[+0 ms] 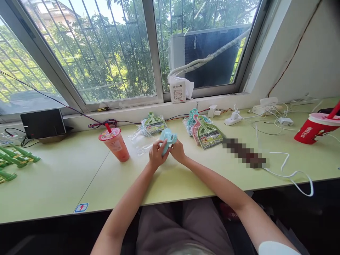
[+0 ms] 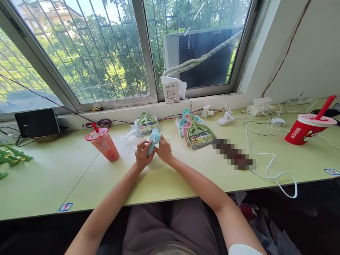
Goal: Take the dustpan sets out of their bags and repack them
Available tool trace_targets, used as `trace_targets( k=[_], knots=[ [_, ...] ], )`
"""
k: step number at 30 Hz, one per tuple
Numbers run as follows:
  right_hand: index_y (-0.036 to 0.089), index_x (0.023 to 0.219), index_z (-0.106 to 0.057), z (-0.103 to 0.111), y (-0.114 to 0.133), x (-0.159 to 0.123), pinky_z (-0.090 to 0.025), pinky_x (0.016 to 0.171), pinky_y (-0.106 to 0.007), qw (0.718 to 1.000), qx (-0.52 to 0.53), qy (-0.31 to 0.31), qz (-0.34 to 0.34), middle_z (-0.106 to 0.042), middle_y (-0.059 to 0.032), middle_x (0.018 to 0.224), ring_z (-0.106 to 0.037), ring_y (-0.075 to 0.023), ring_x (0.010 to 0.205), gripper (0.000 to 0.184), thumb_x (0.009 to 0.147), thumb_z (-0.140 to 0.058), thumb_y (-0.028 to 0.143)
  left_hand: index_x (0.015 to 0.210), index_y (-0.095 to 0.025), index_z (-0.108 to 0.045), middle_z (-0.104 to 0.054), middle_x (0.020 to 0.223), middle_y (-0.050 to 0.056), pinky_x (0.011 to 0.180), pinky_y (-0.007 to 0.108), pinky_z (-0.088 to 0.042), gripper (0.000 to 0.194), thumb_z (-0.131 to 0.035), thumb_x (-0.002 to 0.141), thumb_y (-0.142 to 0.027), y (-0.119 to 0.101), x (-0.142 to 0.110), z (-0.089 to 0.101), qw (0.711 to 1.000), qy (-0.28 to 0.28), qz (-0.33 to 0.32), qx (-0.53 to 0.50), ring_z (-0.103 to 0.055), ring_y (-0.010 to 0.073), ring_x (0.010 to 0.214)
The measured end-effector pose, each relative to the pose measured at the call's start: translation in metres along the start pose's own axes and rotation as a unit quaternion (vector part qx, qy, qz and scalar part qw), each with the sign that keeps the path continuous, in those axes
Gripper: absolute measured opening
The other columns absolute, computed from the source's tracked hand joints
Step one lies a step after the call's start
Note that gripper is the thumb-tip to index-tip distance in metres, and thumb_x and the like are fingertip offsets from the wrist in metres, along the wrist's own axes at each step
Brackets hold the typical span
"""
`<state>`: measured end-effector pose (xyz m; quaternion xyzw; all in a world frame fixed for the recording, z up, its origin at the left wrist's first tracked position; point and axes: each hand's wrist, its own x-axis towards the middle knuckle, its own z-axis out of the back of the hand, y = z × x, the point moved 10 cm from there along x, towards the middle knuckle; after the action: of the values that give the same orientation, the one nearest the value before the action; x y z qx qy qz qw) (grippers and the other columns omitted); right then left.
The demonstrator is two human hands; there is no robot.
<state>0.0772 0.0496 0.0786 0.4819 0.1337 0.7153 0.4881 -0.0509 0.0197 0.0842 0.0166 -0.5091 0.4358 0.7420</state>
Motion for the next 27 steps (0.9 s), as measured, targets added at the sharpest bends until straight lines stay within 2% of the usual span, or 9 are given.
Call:
trace_targets(
  k=[5, 9, 11, 13, 15, 18, 21, 24, 27],
  knots=[
    [0.02, 0.079, -0.055, 0.015, 0.003, 0.009, -0.048, 0.058, -0.024, 0.984, 0.172, -0.038, 0.016, -0.054, -0.0034, 0.093, -0.057, -0.0138, 0.072, 0.008, 0.074, -0.06, 0.023, 0.117, -0.021, -0.066, -0.056, 0.116, 0.014, 0.079, 0.034, -0.051, 0.044, -0.052, 0.087, -0.052, -0.007, 0.006, 0.005, 1.0, -0.007, -0.011, -0.027, -0.061, 0.0209, 0.087],
    [0.019, 0.074, -0.054, 0.018, 0.002, 0.017, -0.049, 0.057, -0.023, 0.975, 0.221, -0.005, 0.017, -0.05, -0.0013, 0.09, -0.054, -0.0106, 0.067, 0.015, 0.071, -0.065, 0.029, 0.118, -0.021, -0.064, -0.058, 0.114, 0.013, 0.074, 0.03, -0.05, 0.042, -0.051, 0.09, -0.049, -0.007, 0.014, 0.01, 0.998, -0.014, -0.051, -0.034, -0.062, 0.0195, 0.089],
    [0.019, 0.072, -0.054, 0.012, 0.003, 0.02, -0.049, 0.055, -0.023, 0.967, 0.248, 0.044, 0.021, -0.049, -0.0002, 0.088, -0.053, -0.01, 0.066, 0.02, 0.069, -0.069, 0.033, 0.117, -0.019, -0.064, -0.06, 0.111, 0.012, 0.07, 0.027, -0.049, 0.041, -0.046, 0.093, -0.048, 0.009, 0.02, 0.023, 0.997, -0.059, -0.019, -0.042, -0.062, 0.0187, 0.09],
    [0.019, 0.073, -0.057, 0.005, 0.003, 0.021, -0.05, 0.053, -0.023, 0.953, 0.287, 0.095, 0.016, -0.05, -0.0003, 0.089, -0.053, -0.0101, 0.066, 0.026, 0.068, -0.071, 0.039, 0.115, -0.017, -0.064, -0.062, 0.106, 0.011, 0.067, 0.026, -0.048, 0.042, -0.041, 0.096, -0.047, 0.037, 0.024, 0.044, 0.989, -0.134, 0.051, -0.039, -0.061, 0.0171, 0.086],
    [0.019, 0.075, -0.061, 0.004, 0.0, 0.023, -0.05, 0.052, -0.024, 0.941, 0.32, 0.109, 0.002, -0.052, -0.0015, 0.091, -0.055, -0.0107, 0.067, 0.03, 0.069, -0.072, 0.046, 0.111, -0.016, -0.065, -0.065, 0.102, 0.01, 0.069, 0.026, -0.048, 0.042, -0.038, 0.097, -0.045, 0.064, 0.023, 0.065, 0.969, -0.21, 0.125, -0.027, -0.061, 0.0166, 0.084],
    [0.019, 0.075, -0.064, 0.019, -0.012, 0.029, -0.047, 0.051, -0.023, 0.946, 0.321, 0.045, -0.014, -0.054, -0.0026, 0.091, -0.055, -0.0111, 0.066, 0.035, 0.072, -0.069, 0.053, 0.108, -0.016, -0.065, -0.067, 0.1, 0.011, 0.079, 0.029, -0.047, 0.038, -0.039, 0.096, -0.04, 0.095, 0.016, 0.083, 0.938, -0.278, 0.205, -0.028, -0.061, 0.0188, 0.089],
    [0.018, 0.072, -0.063, 0.041, -0.026, 0.032, -0.045, 0.054, -0.025, 0.96, 0.274, -0.051, -0.026, -0.053, -0.001, 0.082, -0.051, -0.0104, 0.061, 0.037, 0.072, -0.069, 0.055, 0.108, -0.016, -0.065, -0.069, 0.103, 0.011, 0.084, 0.03, -0.047, 0.035, -0.039, 0.095, -0.035, 0.113, 0.01, 0.084, 0.922, -0.29, 0.253, -0.045, -0.062, 0.02, 0.094],
    [0.018, 0.074, -0.062, 0.054, -0.033, 0.03, -0.045, 0.057, -0.026, 0.969, 0.217, -0.113, -0.035, -0.054, -0.001, 0.081, -0.05, -0.0105, 0.059, 0.032, 0.075, -0.066, 0.05, 0.107, -0.016, -0.065, -0.068, 0.105, 0.011, 0.085, 0.031, -0.047, 0.035, -0.04, 0.094, -0.036, 0.116, 0.008, 0.078, 0.919, -0.285, 0.266, -0.062, -0.061, 0.0203, 0.096],
    [0.018, 0.079, -0.064, 0.046, -0.025, 0.024, -0.048, 0.062, -0.027, 0.983, 0.149, -0.103, -0.016, -0.058, -0.0028, 0.087, -0.053, -0.011, 0.059, 0.023, 0.078, -0.064, 0.041, 0.108, -0.017, -0.065, -0.068, 0.102, 0.009, 0.076, 0.028, -0.048, 0.037, -0.044, 0.093, -0.043, 0.099, 0.016, 0.06, 0.942, -0.219, 0.238, -0.094, -0.061, 0.0177, 0.086]
  ],
)
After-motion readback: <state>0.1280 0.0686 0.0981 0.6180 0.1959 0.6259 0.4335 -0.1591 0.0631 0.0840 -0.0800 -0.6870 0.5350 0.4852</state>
